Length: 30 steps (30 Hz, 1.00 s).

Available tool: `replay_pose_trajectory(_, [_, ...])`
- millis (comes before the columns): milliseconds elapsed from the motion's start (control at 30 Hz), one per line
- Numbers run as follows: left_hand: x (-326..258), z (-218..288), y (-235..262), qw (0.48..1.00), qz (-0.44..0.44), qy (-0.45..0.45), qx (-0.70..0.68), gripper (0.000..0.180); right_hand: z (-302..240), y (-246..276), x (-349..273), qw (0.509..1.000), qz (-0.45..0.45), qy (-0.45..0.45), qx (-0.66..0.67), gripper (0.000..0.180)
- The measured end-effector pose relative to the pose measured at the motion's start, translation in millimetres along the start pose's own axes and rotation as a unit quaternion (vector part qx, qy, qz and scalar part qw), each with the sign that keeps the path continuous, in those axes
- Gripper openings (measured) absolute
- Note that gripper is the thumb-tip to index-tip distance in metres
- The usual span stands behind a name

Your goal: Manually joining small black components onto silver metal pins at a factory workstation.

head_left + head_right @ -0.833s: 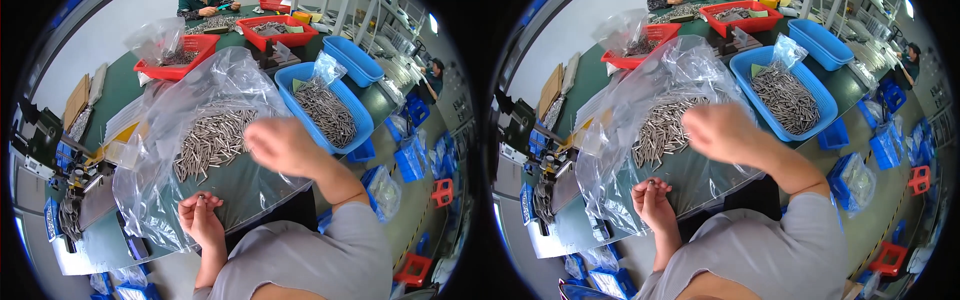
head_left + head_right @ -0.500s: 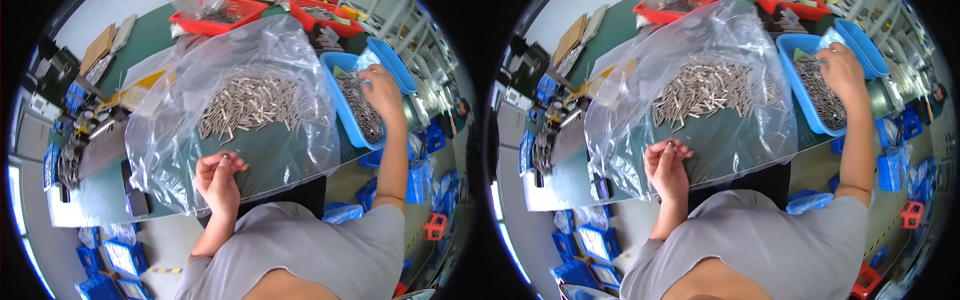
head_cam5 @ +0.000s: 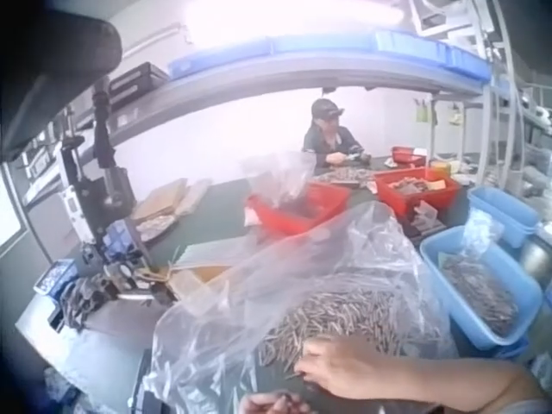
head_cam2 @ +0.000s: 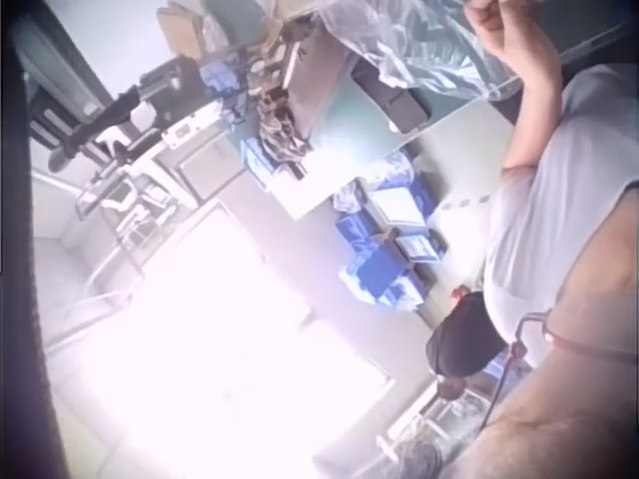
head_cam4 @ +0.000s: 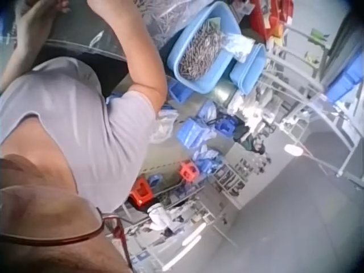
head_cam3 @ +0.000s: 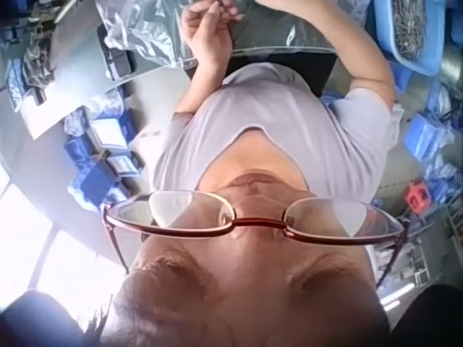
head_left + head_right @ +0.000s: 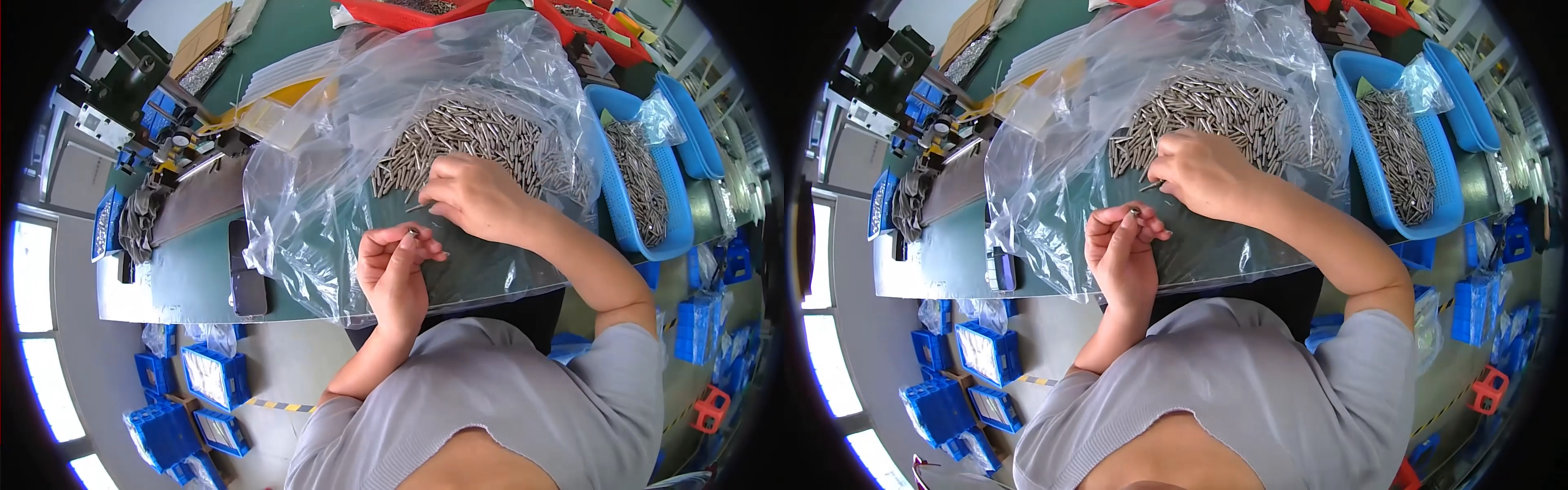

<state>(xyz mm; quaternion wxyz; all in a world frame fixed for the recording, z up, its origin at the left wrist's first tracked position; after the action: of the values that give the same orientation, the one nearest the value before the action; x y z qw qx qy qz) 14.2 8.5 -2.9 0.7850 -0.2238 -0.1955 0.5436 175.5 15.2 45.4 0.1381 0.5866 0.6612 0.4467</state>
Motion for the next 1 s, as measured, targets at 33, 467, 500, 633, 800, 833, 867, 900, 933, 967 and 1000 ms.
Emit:
replay_pose_trajectory(33, [0.1,0.1,0.4,1.0,0.003,0.001,0.001,0.007,4.2,-4.3,-0.1,1.0,0.011,0.01,-0.007,0.012])
replay_pose_trajectory(467, [1.3,-0.9,0.6,1.0,0.004,0.021,0.018,0.008,11.6,1.4,-3.5,0.995,0.082,-0.007,0.057,0.006])
replay_pose_trajectory(500, [1.2,-0.3,0.1,0.999,0.005,0.023,0.021,0.008,12.9,2.2,-5.3,0.995,0.08,-0.013,0.059,0.006])
replay_pose_trajectory(633, [0.5,0.6,1.4,1.0,0.007,0.009,0.02,0.007,12.6,0.2,-9.2,0.996,0.032,-0.021,0.082,0.009])
replay_pose_trajectory(800, [-1.5,2.6,0.1,0.997,-0.003,-0.067,-0.029,0.008,5.1,-10.7,-13.3,0.993,0.013,0.021,0.116,0.016])
replay_pose_trajectory(833, [-2.0,2.2,0.9,0.996,0.002,-0.085,-0.02,0.01,4.5,-15.0,-12.4,0.991,0.036,0.056,0.115,0.018])
replay_pose_trajectory(867, [-2.6,0.7,1.0,0.997,0.0,-0.082,-0.017,0.01,4.8,-20.9,-11.5,0.991,0.044,0.09,0.089,0.018])
replay_pose_trajectory(900, [-3.6,0.1,1.1,0.995,0.006,-0.1,-0.021,0.01,4.5,-22.9,-10.9,0.991,0.048,0.087,0.09,0.018])
replay_pose_trajectory(933, [-4.8,-0.4,1.0,0.992,0.014,-0.119,-0.026,0.011,2.9,-25.6,-11.0,0.991,0.02,0.107,0.082,0.017])
replay_pose_trajectory(967, [-5.0,-0.6,0.4,0.992,0.02,-0.121,-0.024,0.011,1.4,-28.0,-11.2,0.989,-0.008,0.127,0.073,0.017])
replay_pose_trajectory(1000, [-4.6,0.5,1.9,0.992,0.018,-0.119,-0.023,0.011,0.8,-30.2,-11.2,0.99,-0.023,0.131,0.055,0.011])
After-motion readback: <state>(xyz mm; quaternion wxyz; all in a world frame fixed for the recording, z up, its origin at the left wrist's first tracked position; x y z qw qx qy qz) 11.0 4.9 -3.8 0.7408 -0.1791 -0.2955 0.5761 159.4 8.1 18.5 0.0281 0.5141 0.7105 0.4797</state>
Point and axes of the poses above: each hand's wrist, its own x-axis towards the middle knuckle, its own y-axis out of the back of the hand, z = x × y, the point moved 2 cm from there along x, towards the middle knuckle, and after that the axes turned 11 degrees about x, right-handed, at the moved point
